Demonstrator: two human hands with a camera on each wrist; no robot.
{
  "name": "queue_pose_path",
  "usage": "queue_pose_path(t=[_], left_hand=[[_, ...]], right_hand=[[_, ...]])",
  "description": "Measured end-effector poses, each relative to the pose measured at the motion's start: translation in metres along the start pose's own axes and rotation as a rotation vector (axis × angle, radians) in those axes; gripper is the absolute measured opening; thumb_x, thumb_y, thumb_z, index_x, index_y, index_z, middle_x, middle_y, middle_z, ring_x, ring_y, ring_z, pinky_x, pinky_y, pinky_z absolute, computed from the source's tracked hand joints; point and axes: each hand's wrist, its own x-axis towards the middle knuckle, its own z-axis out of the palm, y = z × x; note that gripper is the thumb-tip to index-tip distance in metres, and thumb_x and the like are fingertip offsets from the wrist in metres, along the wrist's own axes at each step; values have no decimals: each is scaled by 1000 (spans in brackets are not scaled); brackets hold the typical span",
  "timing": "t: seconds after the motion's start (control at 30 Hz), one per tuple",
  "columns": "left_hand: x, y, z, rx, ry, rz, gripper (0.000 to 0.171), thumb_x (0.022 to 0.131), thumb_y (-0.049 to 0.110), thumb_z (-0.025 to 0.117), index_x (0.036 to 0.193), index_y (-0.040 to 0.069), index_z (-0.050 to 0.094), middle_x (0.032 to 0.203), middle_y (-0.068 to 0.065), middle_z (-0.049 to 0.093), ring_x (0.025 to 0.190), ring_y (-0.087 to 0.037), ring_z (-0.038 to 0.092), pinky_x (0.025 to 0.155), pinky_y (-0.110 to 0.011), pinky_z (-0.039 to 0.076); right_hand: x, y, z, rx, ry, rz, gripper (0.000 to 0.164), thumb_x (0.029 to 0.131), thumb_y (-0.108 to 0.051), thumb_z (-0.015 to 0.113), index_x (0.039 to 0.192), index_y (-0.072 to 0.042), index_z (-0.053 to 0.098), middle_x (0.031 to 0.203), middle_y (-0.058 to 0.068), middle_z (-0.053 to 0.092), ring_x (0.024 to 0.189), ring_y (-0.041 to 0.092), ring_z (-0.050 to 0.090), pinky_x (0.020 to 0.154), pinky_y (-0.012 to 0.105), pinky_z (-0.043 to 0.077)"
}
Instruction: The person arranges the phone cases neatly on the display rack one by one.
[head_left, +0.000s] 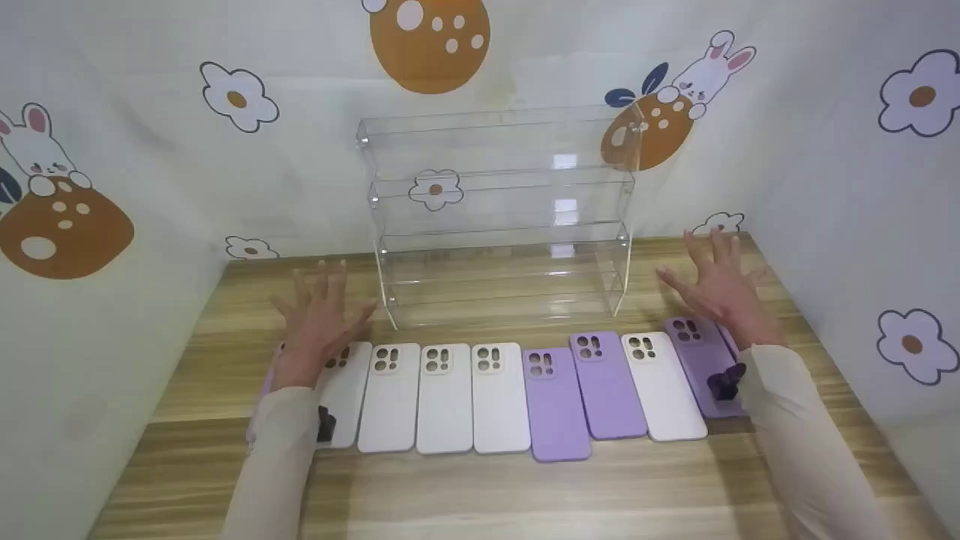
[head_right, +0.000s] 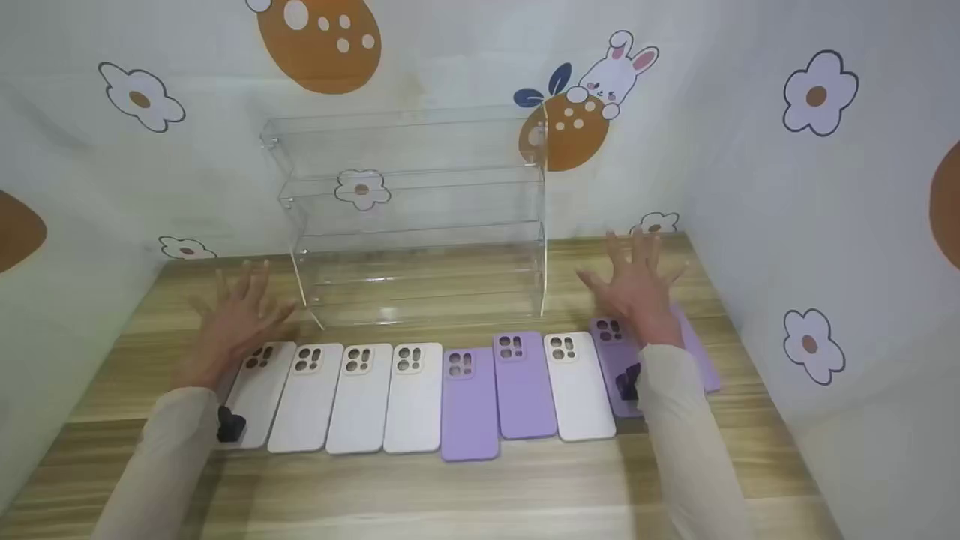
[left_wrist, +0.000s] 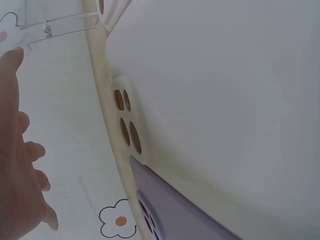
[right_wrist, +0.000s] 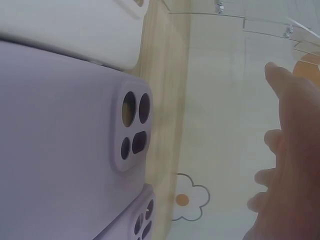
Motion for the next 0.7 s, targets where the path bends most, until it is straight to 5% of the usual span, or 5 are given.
queue_pose_path(t=[0.4,0.7], left_hand=[[-6,5,-8,-1,-8,14,90,97,69,34,162,13,7,168,-22,-1,150,-55,-11,104,-83,-20],[-10,10,-6,-97,-35,16,88,98,68,33,162,15,3,168,-16,-3,151,-50,-14,104,-77,-27]], right_hand=[[-6,4,-1,17,22,-22,93,95,-71,38,162,-17,6,166,25,-14,148,57,-15,98,87,-19],[-14,9,-8,83,-2,-31,90,98,-66,39,162,-15,2,166,24,-12,146,60,-15,100,90,-9]])
